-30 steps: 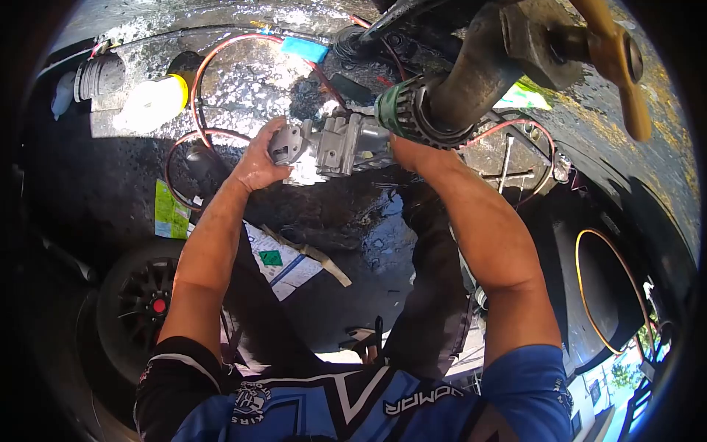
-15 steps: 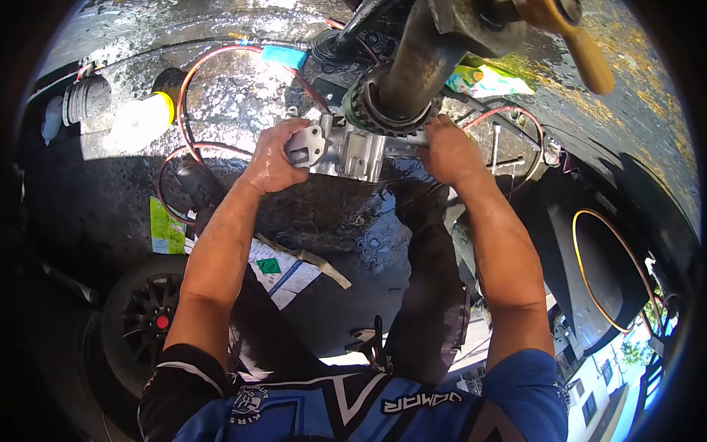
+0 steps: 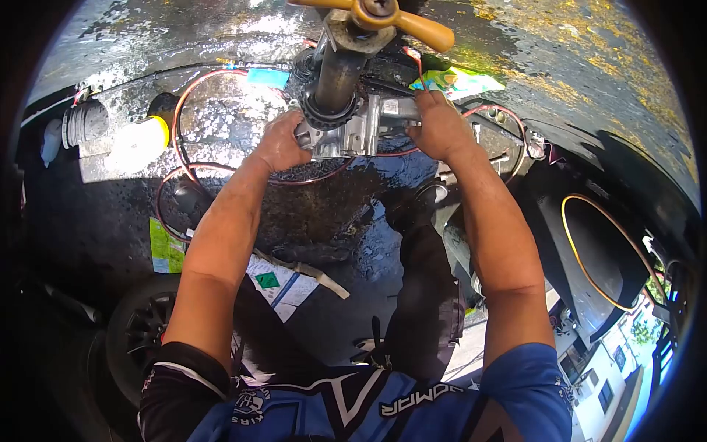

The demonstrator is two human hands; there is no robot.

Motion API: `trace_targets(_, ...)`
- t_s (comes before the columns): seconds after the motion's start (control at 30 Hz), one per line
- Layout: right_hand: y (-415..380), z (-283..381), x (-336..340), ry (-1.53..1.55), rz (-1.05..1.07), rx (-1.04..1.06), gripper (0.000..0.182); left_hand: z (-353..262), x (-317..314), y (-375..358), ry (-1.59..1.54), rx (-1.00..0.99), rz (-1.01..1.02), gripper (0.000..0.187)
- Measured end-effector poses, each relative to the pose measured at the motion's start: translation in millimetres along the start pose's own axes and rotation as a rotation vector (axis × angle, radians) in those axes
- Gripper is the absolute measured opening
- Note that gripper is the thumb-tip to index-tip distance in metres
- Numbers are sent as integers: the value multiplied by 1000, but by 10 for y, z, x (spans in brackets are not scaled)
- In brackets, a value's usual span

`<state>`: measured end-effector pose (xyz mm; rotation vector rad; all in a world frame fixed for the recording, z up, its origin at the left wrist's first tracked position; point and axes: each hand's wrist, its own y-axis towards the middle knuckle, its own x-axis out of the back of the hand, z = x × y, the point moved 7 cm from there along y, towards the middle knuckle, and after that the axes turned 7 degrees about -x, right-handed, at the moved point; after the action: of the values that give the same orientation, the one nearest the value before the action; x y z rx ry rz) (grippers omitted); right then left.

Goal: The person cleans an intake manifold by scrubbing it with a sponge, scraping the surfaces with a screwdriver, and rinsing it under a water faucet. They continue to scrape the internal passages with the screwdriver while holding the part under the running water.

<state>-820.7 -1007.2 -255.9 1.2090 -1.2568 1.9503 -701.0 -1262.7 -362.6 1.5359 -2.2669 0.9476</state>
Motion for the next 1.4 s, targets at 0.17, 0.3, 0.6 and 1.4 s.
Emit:
trace_targets(0.17, -489, 209, 1077, 478, -364, -169, 19, -89, 19, 104, -86, 84, 29, 91)
trace_targets(0.3, -810, 764, 1900, 709, -612, 177, 48, -273, -18, 57, -83, 179, 60, 83)
trace_targets(0.6, -323, 2094, 2777, 105, -291, 439, 25, -545, -223, -12, 30, 202, 168, 99)
trace_targets(1.4, -1817, 1036, 2313, 1196, -375, -518, 23, -678, -520, -249, 23, 171, 14, 87)
